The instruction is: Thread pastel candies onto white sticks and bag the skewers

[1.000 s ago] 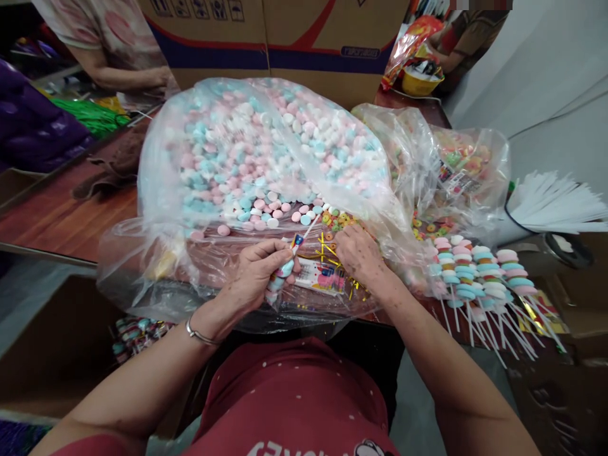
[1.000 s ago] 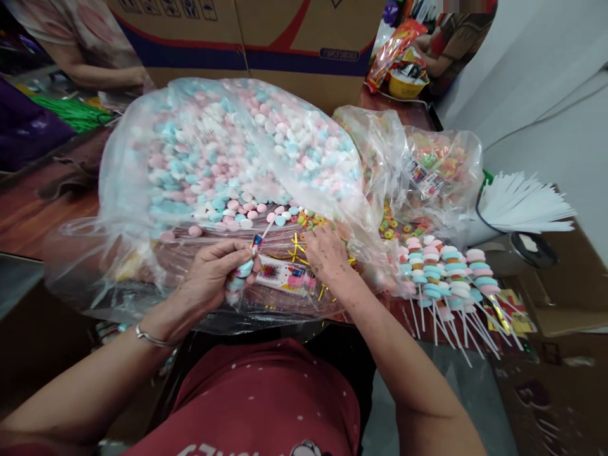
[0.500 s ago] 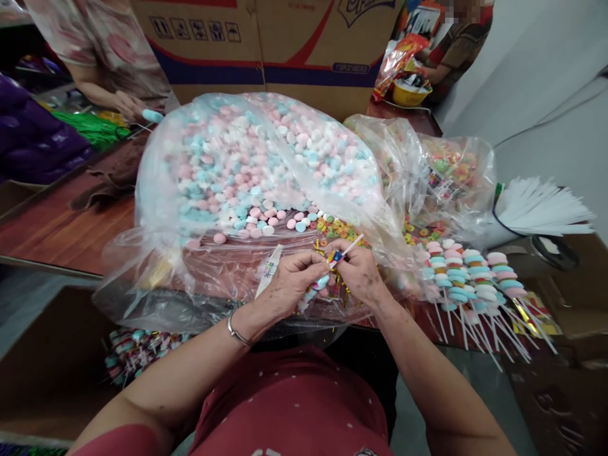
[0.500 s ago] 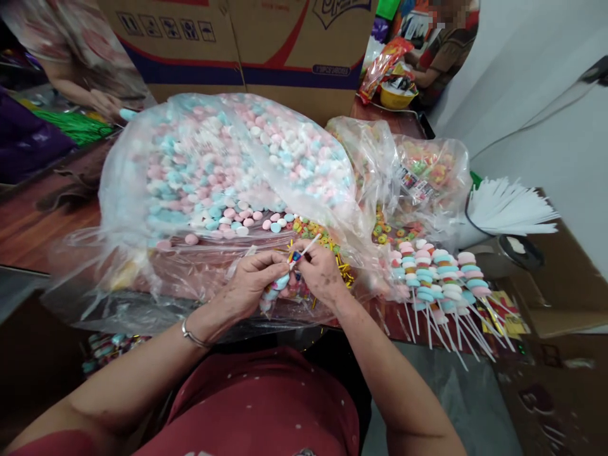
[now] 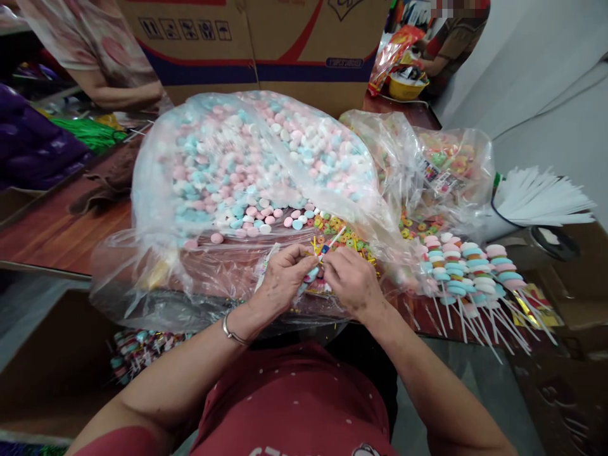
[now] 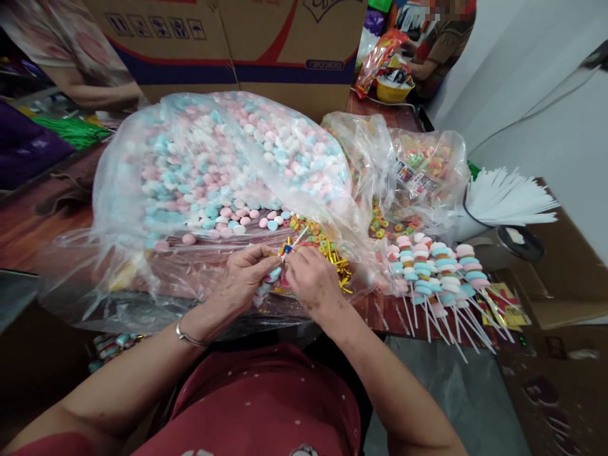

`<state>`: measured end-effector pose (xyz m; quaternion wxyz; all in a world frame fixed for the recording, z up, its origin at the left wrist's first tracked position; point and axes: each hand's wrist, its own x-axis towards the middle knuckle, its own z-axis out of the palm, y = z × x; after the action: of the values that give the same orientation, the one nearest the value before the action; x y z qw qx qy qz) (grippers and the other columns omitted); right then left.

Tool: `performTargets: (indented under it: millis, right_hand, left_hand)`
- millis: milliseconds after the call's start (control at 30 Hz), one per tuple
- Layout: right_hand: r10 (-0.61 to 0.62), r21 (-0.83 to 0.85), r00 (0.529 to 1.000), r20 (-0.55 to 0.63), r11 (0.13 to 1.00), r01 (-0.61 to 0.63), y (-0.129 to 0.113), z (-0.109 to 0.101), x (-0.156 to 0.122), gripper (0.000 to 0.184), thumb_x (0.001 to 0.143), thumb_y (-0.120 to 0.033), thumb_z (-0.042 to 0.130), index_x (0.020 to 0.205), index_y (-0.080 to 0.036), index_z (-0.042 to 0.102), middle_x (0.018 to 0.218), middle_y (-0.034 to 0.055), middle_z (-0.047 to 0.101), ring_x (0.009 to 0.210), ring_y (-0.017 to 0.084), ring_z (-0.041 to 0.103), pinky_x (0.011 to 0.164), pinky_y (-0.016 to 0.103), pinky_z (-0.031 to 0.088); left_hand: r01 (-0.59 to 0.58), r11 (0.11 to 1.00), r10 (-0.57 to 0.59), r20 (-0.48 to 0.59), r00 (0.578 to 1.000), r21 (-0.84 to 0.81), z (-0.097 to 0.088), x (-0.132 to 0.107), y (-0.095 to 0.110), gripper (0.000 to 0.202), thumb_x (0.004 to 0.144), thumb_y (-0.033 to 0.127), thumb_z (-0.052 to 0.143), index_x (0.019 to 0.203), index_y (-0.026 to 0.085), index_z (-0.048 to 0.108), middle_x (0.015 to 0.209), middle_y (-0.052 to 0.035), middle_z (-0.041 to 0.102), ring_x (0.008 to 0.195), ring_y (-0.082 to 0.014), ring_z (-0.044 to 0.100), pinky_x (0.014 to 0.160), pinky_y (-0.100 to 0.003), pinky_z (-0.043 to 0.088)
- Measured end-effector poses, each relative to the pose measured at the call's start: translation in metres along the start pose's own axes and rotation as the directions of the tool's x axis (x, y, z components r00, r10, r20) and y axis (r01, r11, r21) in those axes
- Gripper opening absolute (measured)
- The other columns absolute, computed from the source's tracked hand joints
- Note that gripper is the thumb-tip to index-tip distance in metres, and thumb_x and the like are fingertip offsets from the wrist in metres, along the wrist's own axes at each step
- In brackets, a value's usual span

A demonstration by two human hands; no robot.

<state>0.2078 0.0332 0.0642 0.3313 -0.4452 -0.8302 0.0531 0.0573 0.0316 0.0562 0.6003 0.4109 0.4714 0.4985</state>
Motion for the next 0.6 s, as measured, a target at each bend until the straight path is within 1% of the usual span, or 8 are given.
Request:
performTargets:
  millis: [67, 100, 200, 267, 367, 433, 500, 600]
  right_hand:
    - [-0.21, -0.28, 0.977, -0.02, 0.94, 0.196, -0.002, -0.002, -0.001, 0.028, 0.095, -0.014, 0.042, 0.077, -0.015, 0.063, 0.069, 0.0049, 0.058, 0.072, 0.017, 0.048, 0.069, 0.032, 0.037]
    - [-0.306, -0.357, 0.952, 0.001, 0.889, 0.286, -0.002, -0.005, -0.002, 0.028, 0.096, -0.015, 0.042, 0.08, -0.014, 0.065, 0.07, 0.0055, 0.058, 0.073, 0.018, 0.048, 0.069, 0.033, 0.037]
    - [-0.521, -0.372, 0.846, 0.11, 0.768, 0.522, 0.001, -0.016, 0.0, 0.026, 0.098, -0.015, 0.043, 0.087, -0.012, 0.066, 0.083, 0.0076, 0.062, 0.082, 0.019, 0.049, 0.07, 0.034, 0.037]
    - [-0.589, -0.273, 0.785, 0.192, 0.737, 0.619, 0.004, -0.025, 0.002, 0.028, 0.099, -0.015, 0.04, 0.086, -0.013, 0.065, 0.097, 0.0085, 0.064, 0.088, 0.019, 0.05, 0.073, 0.033, 0.039]
    - [-0.604, -0.053, 0.728, 0.324, 0.756, 0.652, 0.002, -0.037, 0.002, 0.031, 0.101, -0.016, 0.035, 0.088, -0.014, 0.064, 0.103, 0.0076, 0.064, 0.089, 0.017, 0.05, 0.08, 0.031, 0.042]
    - [-0.589, 0.047, 0.709, 0.388, 0.781, 0.622, -0.002, -0.044, 0.001, 0.032, 0.102, -0.017, 0.032, 0.094, -0.014, 0.063, 0.101, 0.0068, 0.064, 0.089, 0.015, 0.05, 0.084, 0.029, 0.043]
    - [-0.578, 0.074, 0.706, 0.408, 0.792, 0.606, -0.007, -0.048, -0.002, 0.032, 0.102, -0.017, 0.032, 0.096, -0.015, 0.062, 0.096, 0.0059, 0.064, 0.088, 0.015, 0.05, 0.083, 0.028, 0.043]
    - [-0.584, 0.048, 0.703, 0.406, 0.782, 0.622, -0.013, -0.051, -0.011, 0.029, 0.101, -0.017, 0.035, 0.09, -0.015, 0.061, 0.087, 0.005, 0.061, 0.083, 0.016, 0.05, 0.075, 0.029, 0.042]
  left_hand:
    - [-0.04, 0.989, 0.037, 0.02, 0.999, 0.145, -0.003, 0.005, 0.005, 0.015, 0.069, 0.028, 0.069, 0.065, 0.014, 0.064, 0.058, 0.0034, 0.059, 0.052, -0.0072, 0.049, 0.048, -0.017, 0.039]
    - [-0.052, 0.974, 0.04, 0.056, 0.998, 0.22, -0.004, 0.007, 0.009, 0.015, 0.068, 0.027, 0.067, 0.062, 0.014, 0.063, 0.057, 0.0035, 0.057, 0.052, -0.0072, 0.047, 0.049, -0.018, 0.038]
    - [-0.058, 0.911, -0.061, 0.272, 0.96, 0.409, -0.01, 0.016, 0.022, 0.012, 0.067, 0.024, 0.062, 0.06, 0.015, 0.064, 0.055, 0.0035, 0.056, 0.051, -0.0086, 0.046, 0.047, -0.018, 0.037]
    - [-0.046, 0.871, -0.207, 0.452, 0.868, 0.489, -0.014, 0.021, 0.029, 0.009, 0.065, 0.021, 0.061, 0.064, 0.015, 0.067, 0.058, 0.0028, 0.06, 0.053, -0.0102, 0.05, 0.048, -0.019, 0.04]
    - [0.011, 0.828, -0.423, 0.612, 0.668, 0.561, -0.017, 0.026, 0.035, 0.008, 0.06, 0.015, 0.061, 0.065, 0.015, 0.068, 0.058, 0.0024, 0.063, 0.052, -0.0113, 0.053, 0.047, -0.019, 0.041]
    - [0.076, 0.793, -0.536, 0.634, 0.557, 0.604, -0.017, 0.026, 0.037, 0.008, 0.06, 0.015, 0.063, 0.065, 0.015, 0.068, 0.057, 0.0024, 0.064, 0.05, -0.011, 0.053, 0.045, -0.019, 0.041]
    - [0.123, 0.756, -0.614, 0.633, 0.471, 0.642, -0.015, 0.025, 0.038, 0.008, 0.06, 0.016, 0.065, 0.067, 0.016, 0.069, 0.058, 0.0024, 0.065, 0.05, -0.0113, 0.055, 0.046, -0.02, 0.043]
    - [0.143, 0.711, -0.68, 0.622, 0.388, 0.688, -0.01, 0.022, 0.042, 0.008, 0.058, 0.016, 0.066, 0.065, 0.016, 0.068, 0.056, 0.0033, 0.064, 0.052, -0.012, 0.057, 0.048, -0.02, 0.045]
